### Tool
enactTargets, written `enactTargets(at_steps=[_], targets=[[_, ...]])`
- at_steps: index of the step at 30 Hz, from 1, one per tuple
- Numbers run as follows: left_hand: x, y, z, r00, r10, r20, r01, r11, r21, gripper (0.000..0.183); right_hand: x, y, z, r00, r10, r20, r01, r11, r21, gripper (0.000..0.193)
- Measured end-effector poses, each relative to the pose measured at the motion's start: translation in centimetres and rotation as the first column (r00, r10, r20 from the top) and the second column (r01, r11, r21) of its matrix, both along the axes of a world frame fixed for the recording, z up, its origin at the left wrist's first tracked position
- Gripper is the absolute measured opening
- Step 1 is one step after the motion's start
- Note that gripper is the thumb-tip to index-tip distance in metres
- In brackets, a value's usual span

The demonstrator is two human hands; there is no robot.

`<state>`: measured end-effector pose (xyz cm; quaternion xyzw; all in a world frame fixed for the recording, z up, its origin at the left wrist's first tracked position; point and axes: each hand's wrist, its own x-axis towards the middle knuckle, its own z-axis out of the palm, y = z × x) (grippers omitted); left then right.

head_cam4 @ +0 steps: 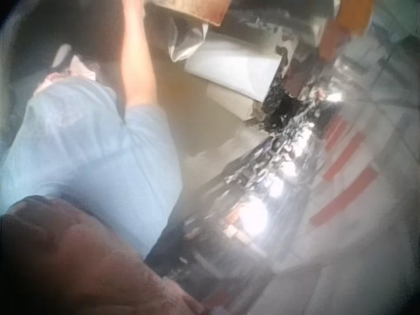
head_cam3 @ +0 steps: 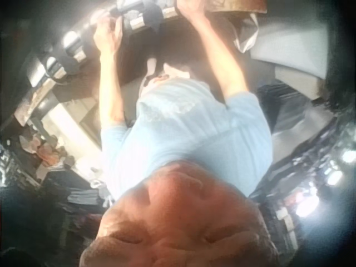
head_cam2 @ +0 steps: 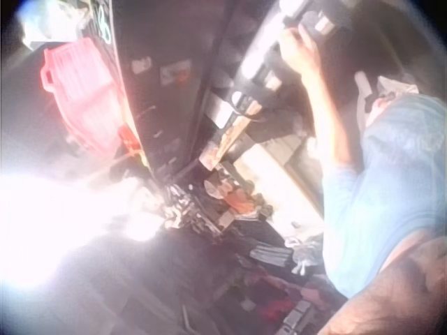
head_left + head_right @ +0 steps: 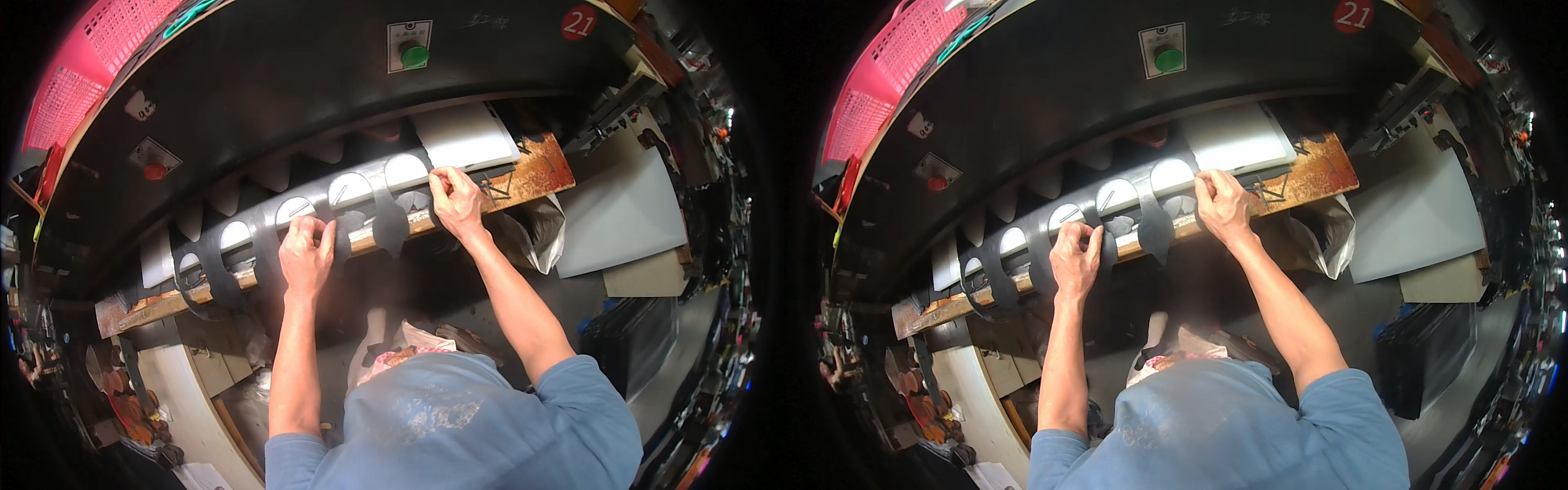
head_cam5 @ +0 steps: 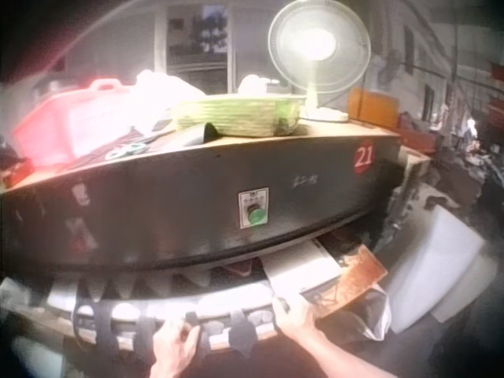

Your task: The person repeatedly places a black sheet of material onto a flat press machine and uses a wooden hand tool to press and smooth the surface. They remove the sheet, reposition it, and repeat the pressing cycle multiple times. The person also briefly walks to a nearby stack of similar sheets, picks one up, and returns to the press to continue the task.

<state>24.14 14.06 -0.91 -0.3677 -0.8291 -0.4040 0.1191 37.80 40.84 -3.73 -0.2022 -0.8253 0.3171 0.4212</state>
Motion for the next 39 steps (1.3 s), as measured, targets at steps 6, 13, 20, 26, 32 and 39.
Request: enactTargets(at_steps=[6, 13, 20, 26, 32, 39], targets=[[-1.9, -2.7, -2.2, 0.999, -0.036, -0.016, 0.036, 0.999, -0.022, 0.021, -0.9, -2.9, -2.0, 0.997, -0.009, 0.072, 0.032, 0.942, -0.334, 0.011], [-5.4, -6.5, -1.5, 0.974, -0.119, 0.192, 0.154, 0.971, -0.182, 0.016, -6.2, -4.1, -0.2, 0.995, -0.011, 0.096, 0.015, 0.999, -0.042, 0.017], [-16.7, 1.8, -0.8, 0.981, -0.192, 0.029, 0.190, 0.980, 0.066, 0.023, -18.6, -3.1, 1.6, 0.808, 0.233, 0.541, -0.260, 0.965, -0.026, 0.101], [-22.4, 10.1, -4.7, 0.977, -0.148, -0.156, 0.105, 0.961, -0.255, 0.041, -21.2, -2.1, 1.6, 0.783, 0.234, 0.576, -0.310, 0.950, 0.035, 0.088], [-21.7, 9.6, -5.6, 0.978, -0.165, -0.129, 0.133, 0.965, -0.227, 0.044, -19.8, 1.7, 1.8, 0.806, 0.509, 0.301, -0.391, 0.841, -0.373, 0.088], [-21.8, 10.0, -5.1, 0.983, -0.147, -0.113, 0.111, 0.955, -0.274, 0.043, -15.8, 5.4, 2.7, 0.865, 0.453, -0.215, -0.428, 0.443, -0.788, 0.106]])
